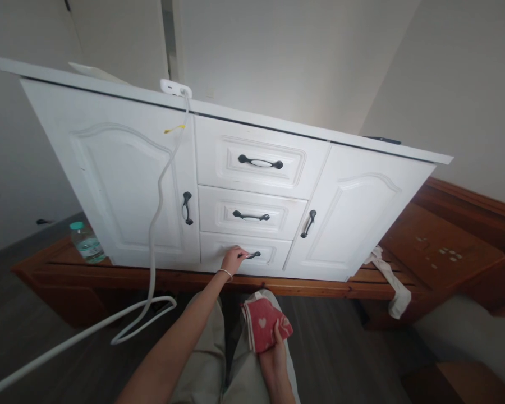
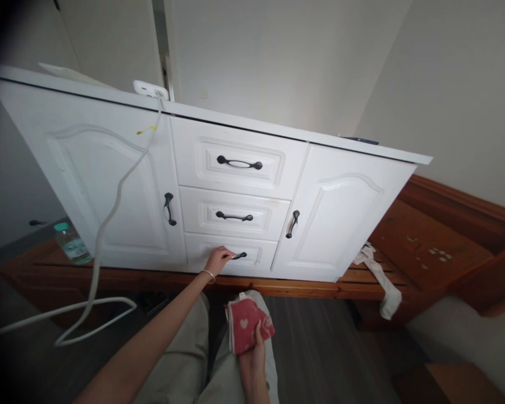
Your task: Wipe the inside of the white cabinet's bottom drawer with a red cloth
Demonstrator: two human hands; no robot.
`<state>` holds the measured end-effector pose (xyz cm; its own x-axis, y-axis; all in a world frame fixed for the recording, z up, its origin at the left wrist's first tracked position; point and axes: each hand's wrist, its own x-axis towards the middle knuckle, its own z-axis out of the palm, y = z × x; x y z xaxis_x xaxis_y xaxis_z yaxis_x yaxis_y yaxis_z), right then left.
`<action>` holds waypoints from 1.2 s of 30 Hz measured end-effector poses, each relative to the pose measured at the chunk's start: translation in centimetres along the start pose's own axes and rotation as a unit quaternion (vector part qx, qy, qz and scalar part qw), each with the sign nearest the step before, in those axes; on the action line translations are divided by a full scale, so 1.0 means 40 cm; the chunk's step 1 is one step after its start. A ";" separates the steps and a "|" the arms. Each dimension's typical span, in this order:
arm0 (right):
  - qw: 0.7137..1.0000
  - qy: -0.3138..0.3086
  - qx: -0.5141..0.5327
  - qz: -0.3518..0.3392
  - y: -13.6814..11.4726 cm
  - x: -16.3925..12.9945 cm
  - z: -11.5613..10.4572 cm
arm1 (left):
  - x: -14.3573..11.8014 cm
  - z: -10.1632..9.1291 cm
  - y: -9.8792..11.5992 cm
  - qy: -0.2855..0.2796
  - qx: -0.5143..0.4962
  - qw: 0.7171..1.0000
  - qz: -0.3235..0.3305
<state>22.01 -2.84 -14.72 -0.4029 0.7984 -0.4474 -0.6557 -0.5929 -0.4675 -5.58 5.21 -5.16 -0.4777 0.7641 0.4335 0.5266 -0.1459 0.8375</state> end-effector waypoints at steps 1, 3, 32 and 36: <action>1.000 0.008 0.022 0.009 -0.001 -0.001 0.002 | -0.004 0.001 0.006 0.014 -0.008 1.000 -0.007; 0.997 0.026 0.067 0.025 -0.003 -0.003 0.005 | -0.031 0.003 0.020 0.061 -0.021 0.997 -0.030; 0.994 0.004 0.047 0.102 0.013 -0.092 0.066 | -0.543 -0.021 -0.039 0.125 0.007 0.960 -0.249; 0.991 -0.018 0.043 0.127 0.031 -0.097 0.076 | -0.555 -0.029 -0.016 0.115 0.005 0.961 -0.250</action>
<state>20.81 -6.34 -11.24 -0.5842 0.6285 -0.5136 -0.5814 -0.7656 -0.2755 3.89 -12.38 -14.93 -0.8152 0.5778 0.0404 0.1963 0.2101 0.9578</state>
